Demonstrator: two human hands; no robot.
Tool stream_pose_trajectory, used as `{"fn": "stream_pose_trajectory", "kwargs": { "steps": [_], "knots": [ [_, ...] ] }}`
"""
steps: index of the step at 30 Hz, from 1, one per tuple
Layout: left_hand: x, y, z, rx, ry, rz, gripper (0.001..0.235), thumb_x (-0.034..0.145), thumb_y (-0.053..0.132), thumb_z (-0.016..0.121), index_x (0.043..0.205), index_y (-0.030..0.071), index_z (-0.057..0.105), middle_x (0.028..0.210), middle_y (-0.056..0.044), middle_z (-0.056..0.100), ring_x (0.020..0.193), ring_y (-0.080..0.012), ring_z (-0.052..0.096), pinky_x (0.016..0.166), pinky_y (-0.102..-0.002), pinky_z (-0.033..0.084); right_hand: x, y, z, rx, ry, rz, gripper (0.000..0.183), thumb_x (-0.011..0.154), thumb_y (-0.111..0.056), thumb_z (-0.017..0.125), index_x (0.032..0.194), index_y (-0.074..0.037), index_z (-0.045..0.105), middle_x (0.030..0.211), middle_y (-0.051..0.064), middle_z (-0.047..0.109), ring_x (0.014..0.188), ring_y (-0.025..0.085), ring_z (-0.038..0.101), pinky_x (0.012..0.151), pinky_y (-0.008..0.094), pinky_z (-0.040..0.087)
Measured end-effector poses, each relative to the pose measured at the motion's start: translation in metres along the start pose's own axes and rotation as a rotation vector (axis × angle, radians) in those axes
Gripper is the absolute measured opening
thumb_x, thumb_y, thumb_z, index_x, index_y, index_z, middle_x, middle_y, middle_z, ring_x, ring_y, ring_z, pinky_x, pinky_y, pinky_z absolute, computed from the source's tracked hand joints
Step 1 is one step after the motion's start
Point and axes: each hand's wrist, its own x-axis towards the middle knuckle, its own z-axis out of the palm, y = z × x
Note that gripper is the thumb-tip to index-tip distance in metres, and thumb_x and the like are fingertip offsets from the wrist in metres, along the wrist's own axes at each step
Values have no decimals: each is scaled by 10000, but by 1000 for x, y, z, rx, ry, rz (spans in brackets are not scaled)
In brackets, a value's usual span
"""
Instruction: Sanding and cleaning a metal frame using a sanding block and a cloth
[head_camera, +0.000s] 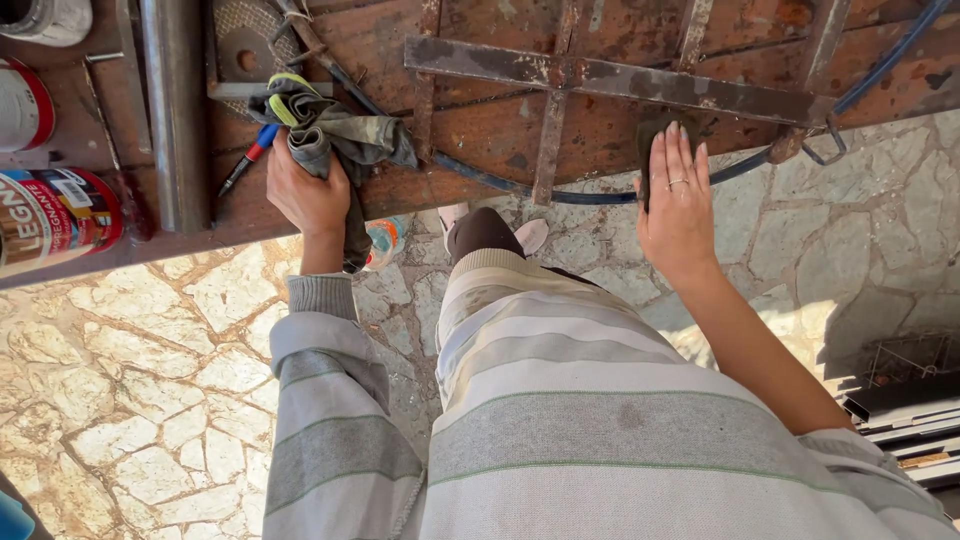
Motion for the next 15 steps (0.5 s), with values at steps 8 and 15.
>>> {"fn": "stream_pose_trajectory", "kwargs": {
  "steps": [8, 15],
  "knots": [
    [-5, 1, -2, 13, -23, -4, 531, 781, 292, 795, 1242, 86, 628, 989, -117, 670, 940, -357, 696, 813, -447, 554, -5, -12, 5, -16, 19, 78, 517, 1054, -146, 589, 1470, 142, 486, 1522, 339, 457, 1427, 456, 426, 1212, 538, 241],
    [-8, -4, 0, 49, -24, 30, 528, 770, 281, 790, 1220, 51, 639, 987, -117, 668, 973, -327, 694, 852, -413, 549, -18, -34, -2, 10, 2, 160, 525, 1044, -152, 556, 1489, 116, 476, 1536, 319, 452, 1435, 440, 422, 1219, 533, 232]
  ]
}}
